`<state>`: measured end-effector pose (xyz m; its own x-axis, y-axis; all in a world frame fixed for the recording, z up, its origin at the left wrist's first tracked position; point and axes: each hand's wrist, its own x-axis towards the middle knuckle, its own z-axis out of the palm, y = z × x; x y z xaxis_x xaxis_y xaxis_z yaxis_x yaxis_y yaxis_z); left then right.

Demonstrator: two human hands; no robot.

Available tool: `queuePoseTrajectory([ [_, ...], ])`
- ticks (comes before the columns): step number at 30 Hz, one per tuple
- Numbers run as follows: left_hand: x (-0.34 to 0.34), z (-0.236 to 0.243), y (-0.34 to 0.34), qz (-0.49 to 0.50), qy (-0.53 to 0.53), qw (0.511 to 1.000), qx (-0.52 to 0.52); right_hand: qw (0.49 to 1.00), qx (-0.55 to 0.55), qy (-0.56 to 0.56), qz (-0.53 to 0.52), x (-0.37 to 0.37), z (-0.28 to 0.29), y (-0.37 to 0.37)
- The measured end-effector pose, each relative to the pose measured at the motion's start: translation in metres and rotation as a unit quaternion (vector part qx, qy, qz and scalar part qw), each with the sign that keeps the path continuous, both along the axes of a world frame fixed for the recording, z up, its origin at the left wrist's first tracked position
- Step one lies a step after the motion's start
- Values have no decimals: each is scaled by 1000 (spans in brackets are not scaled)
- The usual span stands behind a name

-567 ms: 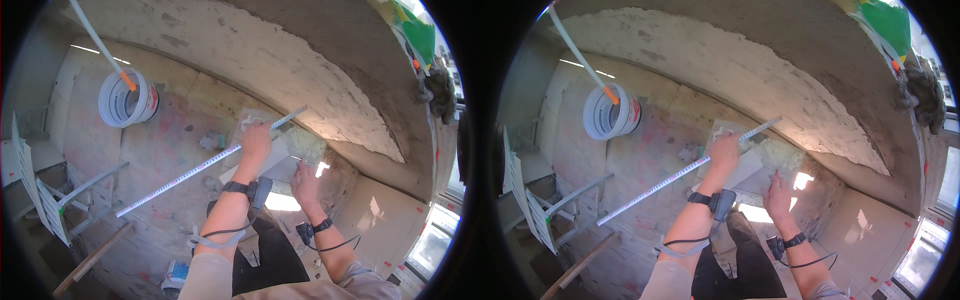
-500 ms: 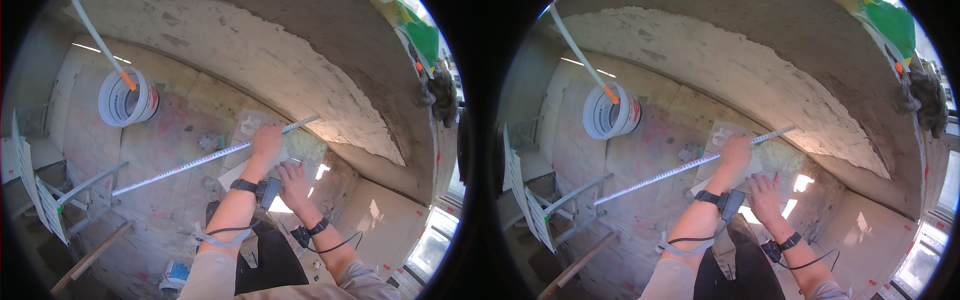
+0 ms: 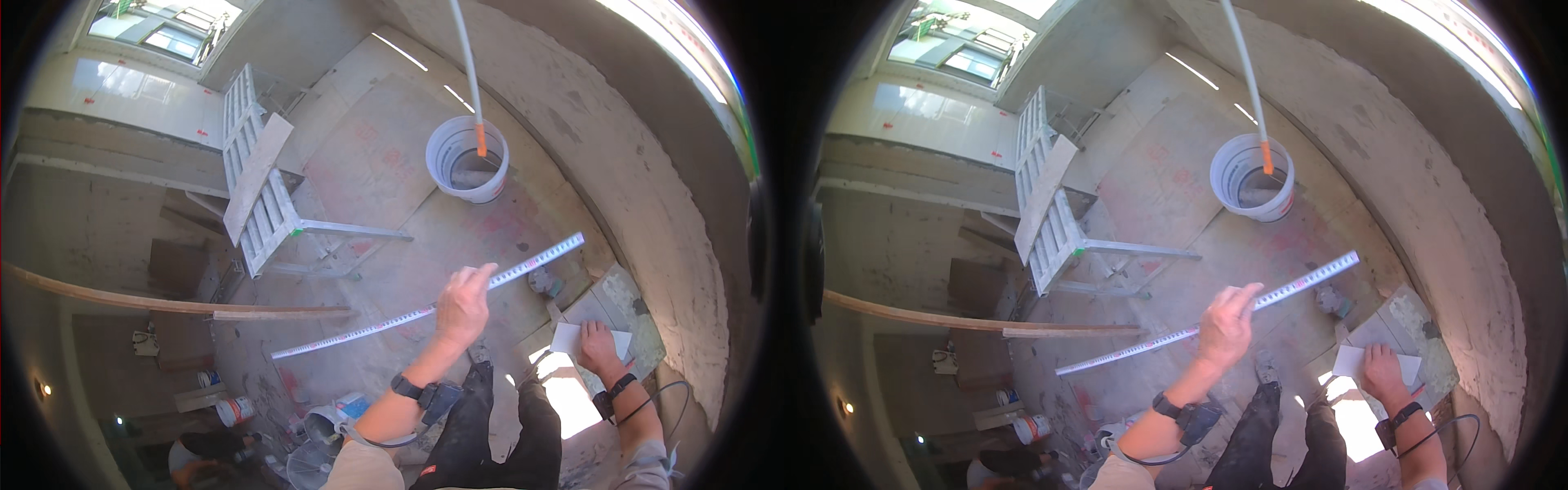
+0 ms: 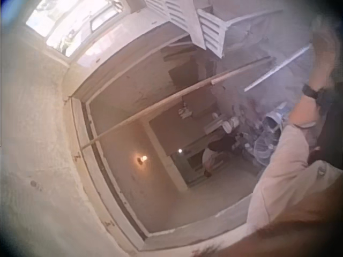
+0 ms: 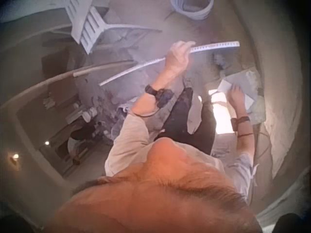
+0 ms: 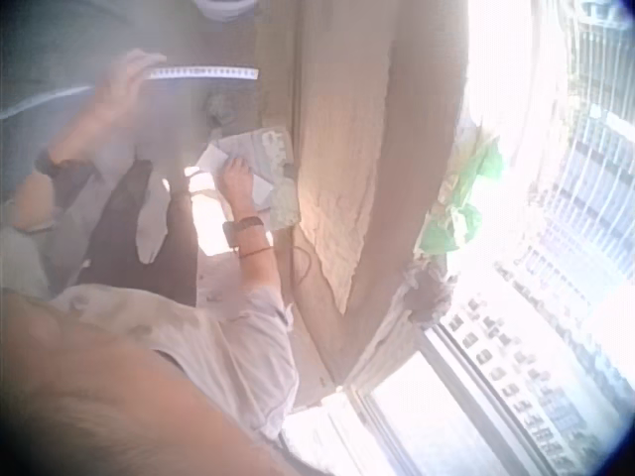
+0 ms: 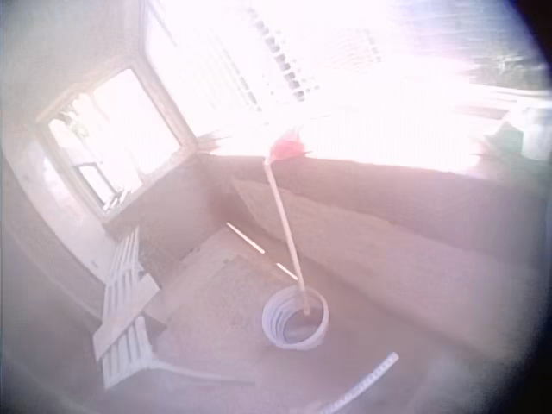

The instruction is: Measuring, cutting, and fitting small ceramic tile pieces into a wall gap during renovation.

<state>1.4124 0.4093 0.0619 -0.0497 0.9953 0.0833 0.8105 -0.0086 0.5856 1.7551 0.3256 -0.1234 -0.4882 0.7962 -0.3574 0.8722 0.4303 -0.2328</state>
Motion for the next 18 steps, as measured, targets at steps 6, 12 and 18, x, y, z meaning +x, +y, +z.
queuePoseTrajectory([
  [6,-206,65,-10,238,-62,938,242,986,-90,-16,-137,-22,81,-9],
  [12,-347,-6,-52,445,-114,852,254,992,-16,64,-108,-125,208,-13],
  [18,-381,-27,-103,451,-101,877,132,987,19,155,39,-289,289,39],
])
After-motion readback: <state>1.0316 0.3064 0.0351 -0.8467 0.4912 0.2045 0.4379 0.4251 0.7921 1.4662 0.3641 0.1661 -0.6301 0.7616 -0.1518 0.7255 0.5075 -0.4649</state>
